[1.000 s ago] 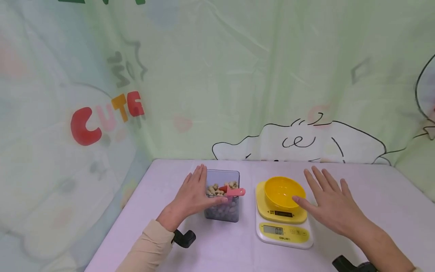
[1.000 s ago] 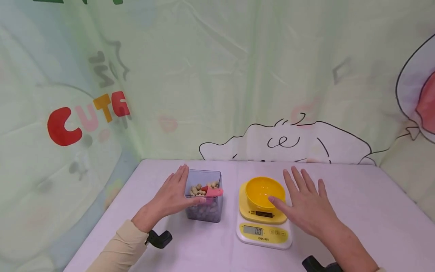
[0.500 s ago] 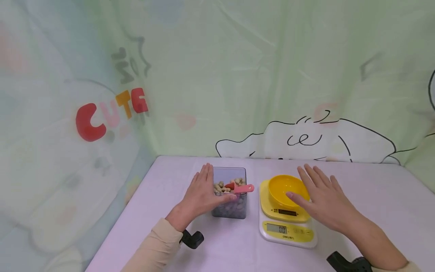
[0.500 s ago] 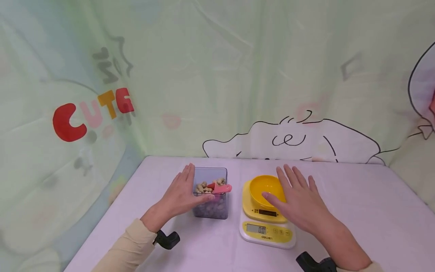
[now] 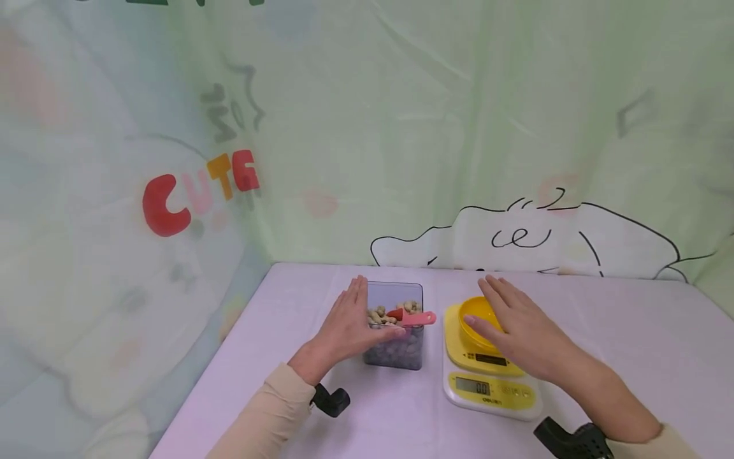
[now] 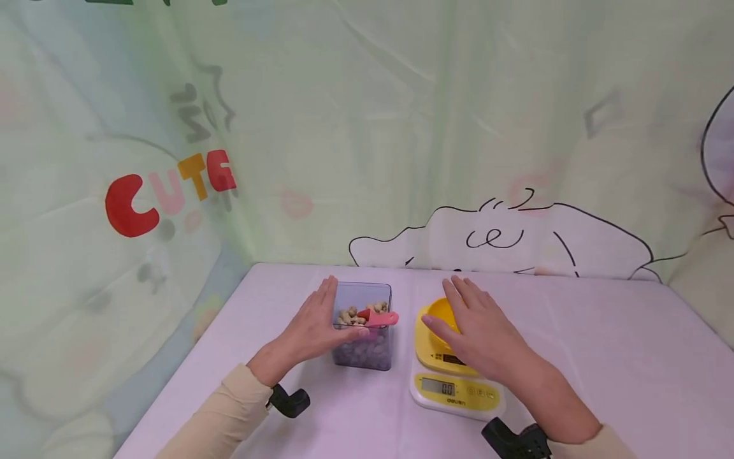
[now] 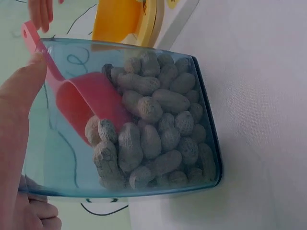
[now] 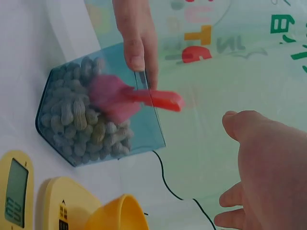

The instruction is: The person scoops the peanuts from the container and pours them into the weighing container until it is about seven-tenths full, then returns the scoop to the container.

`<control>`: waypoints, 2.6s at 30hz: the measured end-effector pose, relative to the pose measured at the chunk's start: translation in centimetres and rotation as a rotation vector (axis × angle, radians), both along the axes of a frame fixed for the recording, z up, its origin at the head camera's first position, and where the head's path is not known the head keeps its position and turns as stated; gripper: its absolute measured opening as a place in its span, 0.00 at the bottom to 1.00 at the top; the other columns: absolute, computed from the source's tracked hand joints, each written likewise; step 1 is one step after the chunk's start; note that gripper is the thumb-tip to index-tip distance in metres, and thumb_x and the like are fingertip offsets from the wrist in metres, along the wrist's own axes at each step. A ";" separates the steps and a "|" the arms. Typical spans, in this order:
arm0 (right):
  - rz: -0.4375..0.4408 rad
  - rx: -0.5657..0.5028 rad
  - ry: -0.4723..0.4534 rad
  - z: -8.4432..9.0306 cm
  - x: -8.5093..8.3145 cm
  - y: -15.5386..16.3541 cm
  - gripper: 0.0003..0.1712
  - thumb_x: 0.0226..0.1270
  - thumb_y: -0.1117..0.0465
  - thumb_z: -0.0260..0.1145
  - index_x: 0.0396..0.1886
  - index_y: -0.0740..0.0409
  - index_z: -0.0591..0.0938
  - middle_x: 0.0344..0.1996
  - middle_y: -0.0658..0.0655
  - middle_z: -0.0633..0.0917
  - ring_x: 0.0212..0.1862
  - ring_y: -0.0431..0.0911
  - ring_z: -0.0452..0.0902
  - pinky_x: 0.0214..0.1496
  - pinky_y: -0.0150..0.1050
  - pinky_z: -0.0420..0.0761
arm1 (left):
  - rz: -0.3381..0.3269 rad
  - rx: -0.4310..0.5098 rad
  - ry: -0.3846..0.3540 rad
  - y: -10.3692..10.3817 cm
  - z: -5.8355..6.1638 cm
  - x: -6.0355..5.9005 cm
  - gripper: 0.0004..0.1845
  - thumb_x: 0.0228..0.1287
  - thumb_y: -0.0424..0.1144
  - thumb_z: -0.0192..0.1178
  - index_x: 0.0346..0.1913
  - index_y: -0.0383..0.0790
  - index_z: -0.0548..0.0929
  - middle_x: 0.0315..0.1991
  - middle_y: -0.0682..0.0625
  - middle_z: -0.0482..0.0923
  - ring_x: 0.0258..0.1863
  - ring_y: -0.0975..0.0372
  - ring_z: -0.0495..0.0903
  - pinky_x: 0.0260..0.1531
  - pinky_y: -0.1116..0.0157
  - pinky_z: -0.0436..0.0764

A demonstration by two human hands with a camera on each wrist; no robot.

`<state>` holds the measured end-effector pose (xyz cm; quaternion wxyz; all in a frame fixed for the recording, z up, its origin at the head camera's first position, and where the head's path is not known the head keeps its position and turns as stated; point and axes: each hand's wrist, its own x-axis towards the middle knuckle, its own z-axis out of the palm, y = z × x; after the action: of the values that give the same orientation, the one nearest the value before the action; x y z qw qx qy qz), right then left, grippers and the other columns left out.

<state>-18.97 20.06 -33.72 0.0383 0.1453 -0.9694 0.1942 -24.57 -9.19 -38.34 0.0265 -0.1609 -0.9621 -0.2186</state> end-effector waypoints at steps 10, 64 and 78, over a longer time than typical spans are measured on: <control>0.041 -0.091 -0.087 1.2 -0.4 -3.5 0.46 0.76 0.32 0.42 0.75 0.65 0.62 0.70 0.68 0.71 0.71 0.67 0.64 0.70 0.66 0.65 | 0.005 -0.011 0.006 0.9 0.0 -0.1 0.68 0.50 0.78 0.58 0.79 0.33 0.44 0.81 0.40 0.43 0.80 0.50 0.46 0.79 0.51 0.51; 0.123 -0.469 -0.560 3.6 -6.1 -7.2 0.19 0.77 0.63 0.51 0.53 0.73 0.80 0.39 0.64 0.88 0.39 0.51 0.88 0.47 0.42 0.88 | -0.114 -0.075 -0.035 1.3 0.9 -0.2 0.64 0.58 0.74 0.56 0.79 0.34 0.39 0.81 0.42 0.36 0.81 0.53 0.38 0.79 0.51 0.47; 0.164 -0.438 -0.605 4.8 -6.2 -7.7 0.21 0.78 0.63 0.49 0.58 0.76 0.75 0.43 0.66 0.87 0.45 0.55 0.87 0.51 0.47 0.86 | -0.111 -0.106 -0.007 1.3 0.6 -0.3 0.64 0.58 0.76 0.53 0.79 0.34 0.39 0.81 0.41 0.36 0.81 0.53 0.38 0.79 0.50 0.46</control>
<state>-25.20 12.39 -28.92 -0.2348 0.1468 -0.8576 0.4333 -24.88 -7.87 -37.70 0.0026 -0.2145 -0.9620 -0.1689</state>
